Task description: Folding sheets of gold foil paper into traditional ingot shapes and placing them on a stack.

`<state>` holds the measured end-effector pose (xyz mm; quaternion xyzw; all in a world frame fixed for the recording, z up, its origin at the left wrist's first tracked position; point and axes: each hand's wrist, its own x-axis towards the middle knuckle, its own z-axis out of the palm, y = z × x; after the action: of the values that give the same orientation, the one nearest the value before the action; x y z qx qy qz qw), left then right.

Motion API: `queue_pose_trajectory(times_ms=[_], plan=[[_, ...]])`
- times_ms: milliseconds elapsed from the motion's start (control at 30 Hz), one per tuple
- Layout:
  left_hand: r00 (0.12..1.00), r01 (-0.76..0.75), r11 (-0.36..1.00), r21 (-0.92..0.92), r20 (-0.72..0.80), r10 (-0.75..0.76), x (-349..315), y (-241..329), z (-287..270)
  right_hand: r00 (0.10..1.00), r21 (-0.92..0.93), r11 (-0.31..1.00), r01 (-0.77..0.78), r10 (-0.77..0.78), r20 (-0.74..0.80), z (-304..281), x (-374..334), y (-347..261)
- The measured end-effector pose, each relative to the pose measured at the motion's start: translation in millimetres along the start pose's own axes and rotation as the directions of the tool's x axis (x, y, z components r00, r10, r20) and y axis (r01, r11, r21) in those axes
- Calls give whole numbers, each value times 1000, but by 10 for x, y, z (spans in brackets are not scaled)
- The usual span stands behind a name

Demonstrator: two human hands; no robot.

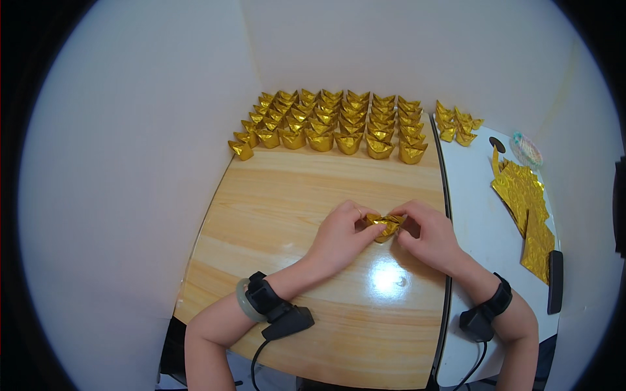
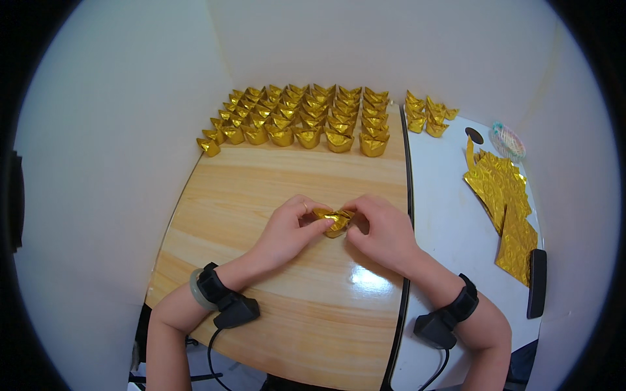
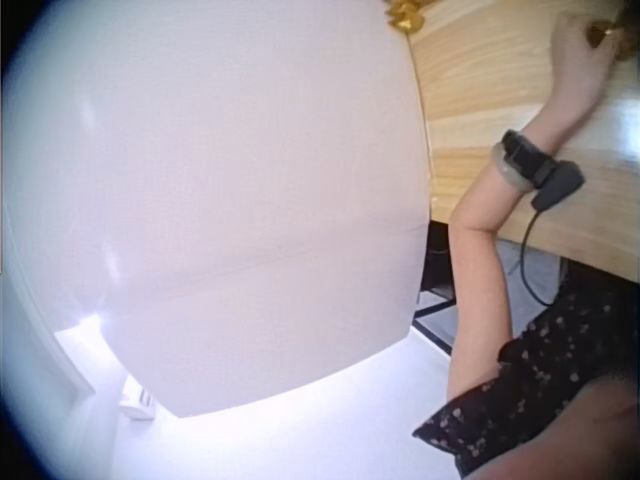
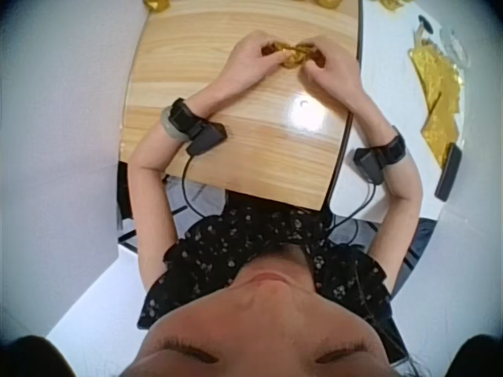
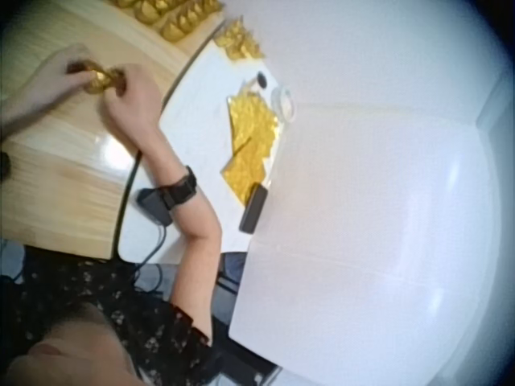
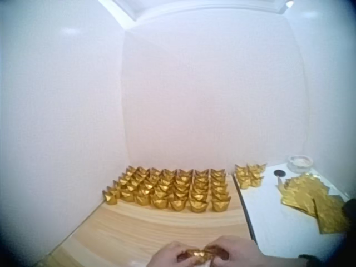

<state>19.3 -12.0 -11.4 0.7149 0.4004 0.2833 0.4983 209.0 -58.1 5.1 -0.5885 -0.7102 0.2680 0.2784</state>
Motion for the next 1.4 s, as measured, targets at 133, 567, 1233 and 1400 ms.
queue_pose_trajectory(times_ms=[133, 567, 1233, 1400], plan=[[939, -284, 906, 312, -99, 329, -16, 53, -30, 963, -85, 981, 174, -187, -195, -33, -22, -16], [742, -630, 557, 542, 209, 637, 46, 83, -217, 812, -326, 780, 534, -580, -58, -148, 15, 14], [769, -603, 580, 547, 207, 604, 92, 42, -216, 804, -380, 739, 556, -595, 18, -158, 68, 19], [769, -602, 585, 543, 198, 608, 94, 50, -206, 798, -365, 742, 563, -603, 4, -159, 62, -1]])
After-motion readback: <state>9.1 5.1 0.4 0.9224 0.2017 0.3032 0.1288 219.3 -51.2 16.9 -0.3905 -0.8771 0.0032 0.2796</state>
